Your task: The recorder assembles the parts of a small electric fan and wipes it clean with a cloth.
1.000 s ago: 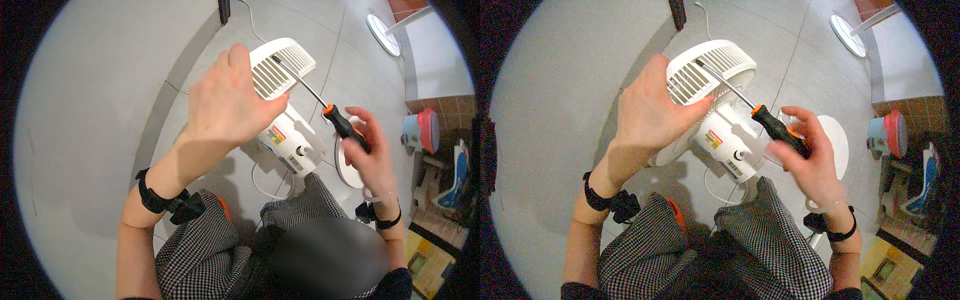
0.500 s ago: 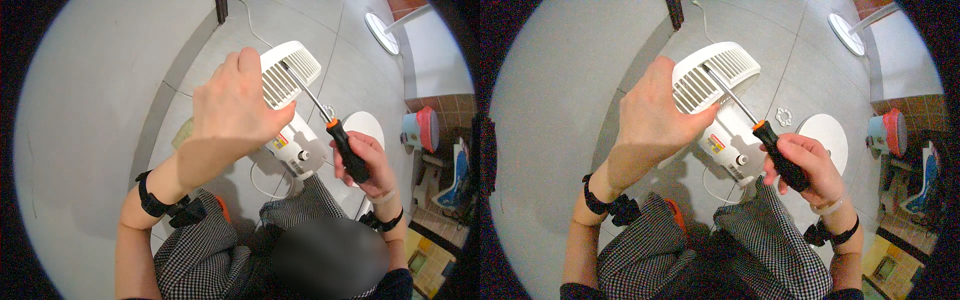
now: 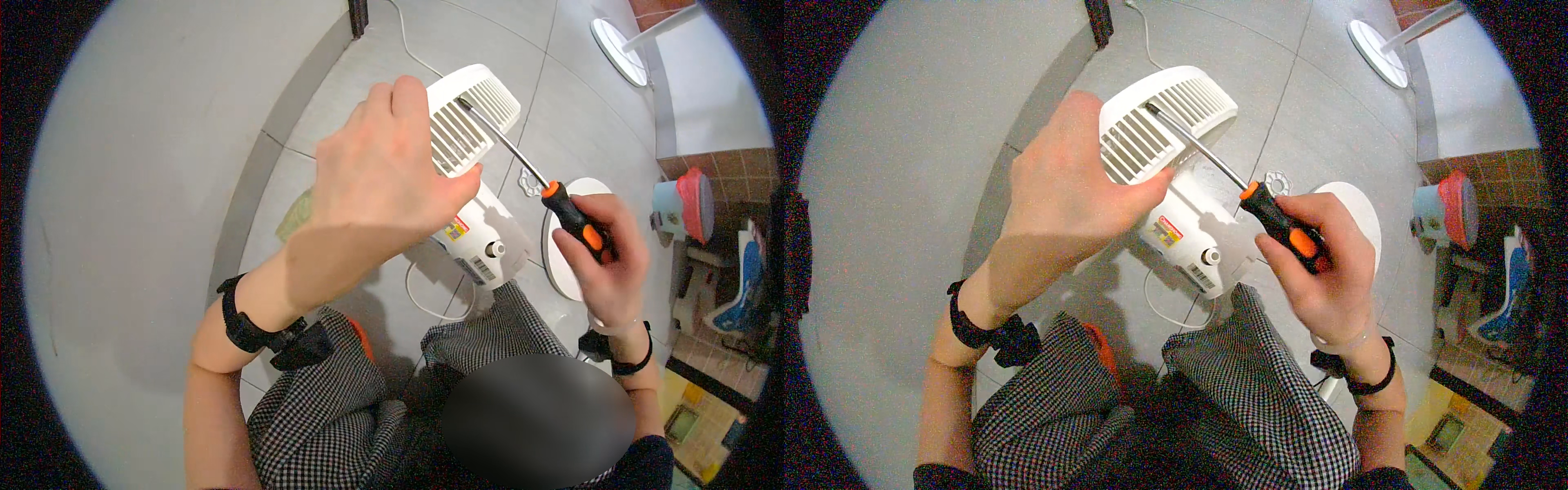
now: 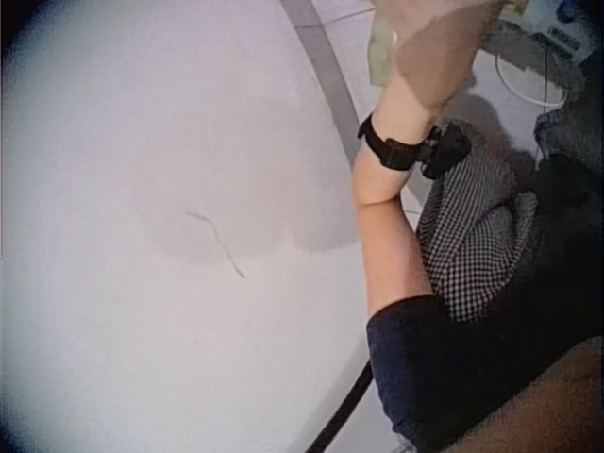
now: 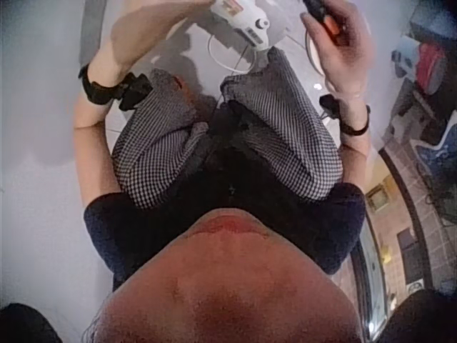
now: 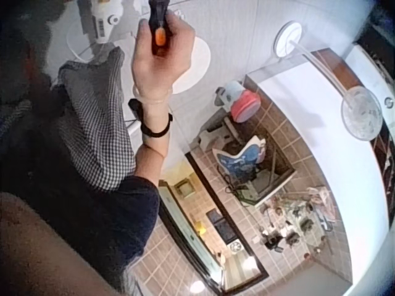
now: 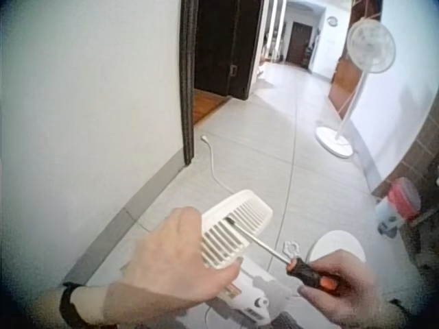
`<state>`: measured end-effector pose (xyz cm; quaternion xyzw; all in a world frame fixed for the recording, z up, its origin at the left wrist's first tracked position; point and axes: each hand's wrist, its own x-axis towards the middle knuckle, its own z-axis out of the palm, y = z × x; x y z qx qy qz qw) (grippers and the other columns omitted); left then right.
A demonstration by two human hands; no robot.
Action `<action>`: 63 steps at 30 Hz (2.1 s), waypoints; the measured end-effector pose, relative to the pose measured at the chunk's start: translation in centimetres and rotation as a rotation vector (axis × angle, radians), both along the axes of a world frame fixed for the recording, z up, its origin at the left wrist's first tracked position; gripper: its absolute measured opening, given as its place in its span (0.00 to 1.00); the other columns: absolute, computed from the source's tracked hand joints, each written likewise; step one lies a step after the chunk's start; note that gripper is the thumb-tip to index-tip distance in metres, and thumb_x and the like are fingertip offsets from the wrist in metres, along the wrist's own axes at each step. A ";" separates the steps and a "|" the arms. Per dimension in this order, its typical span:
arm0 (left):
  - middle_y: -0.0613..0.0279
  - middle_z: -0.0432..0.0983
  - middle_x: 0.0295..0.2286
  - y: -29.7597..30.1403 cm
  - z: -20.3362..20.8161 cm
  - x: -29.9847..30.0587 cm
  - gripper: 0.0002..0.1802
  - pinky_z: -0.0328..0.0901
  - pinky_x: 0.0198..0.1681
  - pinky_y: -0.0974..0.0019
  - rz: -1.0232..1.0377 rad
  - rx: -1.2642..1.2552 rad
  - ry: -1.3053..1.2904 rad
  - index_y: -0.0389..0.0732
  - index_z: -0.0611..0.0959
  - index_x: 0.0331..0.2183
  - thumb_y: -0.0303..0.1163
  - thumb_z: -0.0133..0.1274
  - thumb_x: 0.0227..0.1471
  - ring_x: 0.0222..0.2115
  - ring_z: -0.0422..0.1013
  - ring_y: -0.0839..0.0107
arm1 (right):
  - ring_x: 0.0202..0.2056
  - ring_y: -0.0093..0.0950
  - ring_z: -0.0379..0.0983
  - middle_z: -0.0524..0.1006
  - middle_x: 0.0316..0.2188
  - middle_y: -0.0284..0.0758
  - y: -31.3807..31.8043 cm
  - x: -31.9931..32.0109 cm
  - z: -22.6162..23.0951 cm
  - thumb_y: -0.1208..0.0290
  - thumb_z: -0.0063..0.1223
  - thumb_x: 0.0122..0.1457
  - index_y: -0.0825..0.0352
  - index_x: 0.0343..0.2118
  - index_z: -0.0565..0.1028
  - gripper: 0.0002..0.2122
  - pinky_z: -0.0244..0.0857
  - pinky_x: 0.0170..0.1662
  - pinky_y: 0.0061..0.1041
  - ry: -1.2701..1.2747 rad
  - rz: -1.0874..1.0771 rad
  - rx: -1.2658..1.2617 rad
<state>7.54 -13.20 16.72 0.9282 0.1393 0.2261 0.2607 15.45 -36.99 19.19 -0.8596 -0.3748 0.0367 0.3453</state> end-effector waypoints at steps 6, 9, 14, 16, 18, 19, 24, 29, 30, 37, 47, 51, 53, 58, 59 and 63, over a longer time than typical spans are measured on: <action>0.52 0.70 0.30 -0.3 -0.2 -0.1 0.28 0.69 0.28 0.55 -0.019 0.043 0.007 0.35 0.70 0.33 0.41 0.64 0.33 0.30 0.72 0.54 | 0.28 0.22 0.69 0.73 0.33 0.39 -1.4 2.1 -0.8 0.67 0.46 0.60 0.71 0.50 0.66 0.18 0.59 0.15 0.13 1.756 -0.213 0.480; 0.49 0.72 0.29 -0.5 -0.4 0.2 0.28 0.69 0.29 0.53 0.002 0.051 -0.009 0.35 0.70 0.33 0.41 0.64 0.34 0.30 0.73 0.51 | 0.30 0.27 0.69 0.71 0.35 0.42 -0.8 1.0 -0.9 0.68 0.46 0.58 0.71 0.51 0.65 0.18 0.61 0.17 0.15 1.788 -0.243 0.640; 0.46 0.74 0.28 -0.4 -0.5 0.3 0.28 0.69 0.30 0.53 0.018 0.060 -0.012 0.36 0.70 0.33 0.43 0.64 0.36 0.30 0.74 0.48 | 0.41 0.34 0.72 0.70 0.41 0.40 -1.6 0.9 -0.3 0.80 0.54 0.41 0.70 0.51 0.65 0.28 0.71 0.45 0.32 1.416 0.017 0.681; 0.47 0.75 0.29 -0.4 -0.3 0.3 0.28 0.69 0.31 0.53 0.011 0.055 -0.002 0.37 0.70 0.33 0.43 0.64 0.36 0.30 0.74 0.49 | 0.42 0.34 0.72 0.70 0.42 0.40 -1.4 0.3 0.5 0.82 0.54 0.42 0.70 0.52 0.65 0.28 0.71 0.46 0.32 1.200 -0.035 0.550; 0.46 0.75 0.29 -0.4 -0.4 0.2 0.28 0.69 0.31 0.53 0.016 0.051 -0.008 0.37 0.70 0.33 0.44 0.64 0.36 0.30 0.74 0.48 | 0.44 0.34 0.72 0.70 0.47 0.38 -1.5 0.2 0.3 0.83 0.55 0.47 0.70 0.54 0.65 0.28 0.69 0.49 0.31 0.877 -0.071 0.374; 0.46 0.74 0.29 -0.3 -0.4 0.0 0.28 0.69 0.31 0.53 0.022 0.047 -0.011 0.37 0.70 0.33 0.44 0.64 0.37 0.30 0.74 0.48 | 0.44 0.34 0.72 0.70 0.47 0.38 -1.7 0.1 0.2 0.83 0.55 0.47 0.70 0.54 0.65 0.28 0.69 0.49 0.31 0.878 -0.068 0.374; 0.46 0.75 0.29 -0.4 -0.4 0.0 0.28 0.69 0.31 0.52 0.025 0.048 0.014 0.36 0.70 0.33 0.44 0.64 0.37 0.30 0.74 0.48 | 0.46 0.36 0.70 0.66 0.51 0.42 -1.6 -0.2 -0.6 0.78 0.60 0.49 0.68 0.54 0.66 0.26 0.66 0.49 0.28 0.044 0.063 -0.011; 0.45 0.75 0.29 -0.4 -0.2 -0.1 0.29 0.70 0.31 0.52 0.054 0.055 0.052 0.36 0.70 0.34 0.45 0.64 0.37 0.30 0.74 0.48 | 0.47 0.40 0.68 0.64 0.50 0.44 -2.0 -0.6 -2.1 0.84 0.62 0.43 0.69 0.48 0.68 0.26 0.66 0.48 0.30 -0.287 0.016 -0.029; 0.45 0.75 0.29 -0.4 -0.1 -0.1 0.29 0.70 0.31 0.52 0.061 0.058 0.056 0.35 0.70 0.34 0.45 0.64 0.37 0.30 0.75 0.48 | 0.46 0.42 0.70 0.68 0.46 0.45 -1.9 -0.5 -1.7 0.84 0.61 0.43 0.69 0.46 0.68 0.24 0.67 0.46 0.31 -0.353 0.083 -0.038; 0.48 0.72 0.32 -0.4 0.4 -0.1 0.28 0.69 0.32 0.53 0.067 0.036 0.133 0.33 0.70 0.34 0.42 0.63 0.36 0.33 0.73 0.52 | 0.36 0.37 0.74 0.74 0.38 0.45 -1.5 -1.3 -2.0 0.81 0.61 0.47 0.71 0.46 0.69 0.21 0.70 0.38 0.27 -0.308 0.125 -0.016; 0.46 0.74 0.28 -0.1 -0.5 -0.1 0.29 0.69 0.30 0.54 0.053 0.055 0.060 0.35 0.70 0.32 0.46 0.65 0.36 0.29 0.74 0.49 | 0.26 0.19 0.72 0.77 0.29 0.36 -1.5 -1.1 -1.1 0.75 0.55 0.55 0.73 0.44 0.70 0.15 0.66 0.31 0.18 0.354 -0.068 0.082; 0.47 0.74 0.27 -0.1 -0.7 0.0 0.29 0.69 0.29 0.54 0.045 0.073 0.037 0.35 0.70 0.32 0.46 0.65 0.36 0.28 0.74 0.50 | 0.24 0.19 0.71 0.78 0.29 0.37 -0.7 -0.8 0.0 0.73 0.51 0.58 0.73 0.45 0.70 0.14 0.65 0.27 0.17 0.686 -0.147 0.177; 0.47 0.74 0.27 0.0 -0.8 -0.1 0.29 0.69 0.29 0.54 0.046 0.080 0.029 0.35 0.70 0.32 0.46 0.65 0.36 0.28 0.74 0.51 | 0.23 0.19 0.71 0.78 0.29 0.37 -0.7 -0.4 0.1 0.72 0.50 0.59 0.73 0.45 0.70 0.14 0.63 0.24 0.16 0.749 -0.143 0.171; 0.48 0.74 0.26 0.0 -0.7 0.0 0.29 0.69 0.28 0.55 0.049 0.056 0.030 0.36 0.70 0.32 0.45 0.65 0.36 0.27 0.74 0.51 | 0.19 0.17 0.68 0.78 0.29 0.38 -0.6 0.4 0.6 0.63 0.44 0.63 0.72 0.44 0.71 0.16 0.54 0.16 0.13 1.079 -0.178 0.219; 0.48 0.74 0.26 -0.1 -0.7 0.0 0.29 0.69 0.28 0.55 0.048 0.056 0.031 0.36 0.70 0.32 0.45 0.65 0.36 0.27 0.74 0.51 | 0.19 0.17 0.68 0.78 0.29 0.38 -0.6 0.5 0.5 0.63 0.44 0.63 0.72 0.44 0.71 0.16 0.54 0.16 0.13 1.080 -0.179 0.219; 0.47 0.75 0.27 -0.4 -0.4 0.2 0.29 0.69 0.29 0.54 0.050 0.070 0.026 0.35 0.70 0.32 0.46 0.65 0.36 0.28 0.75 0.50 | 0.19 0.14 0.67 0.76 0.26 0.33 -0.5 1.0 0.5 0.59 0.45 0.62 0.69 0.46 0.70 0.18 0.53 0.16 0.13 1.100 -0.145 0.053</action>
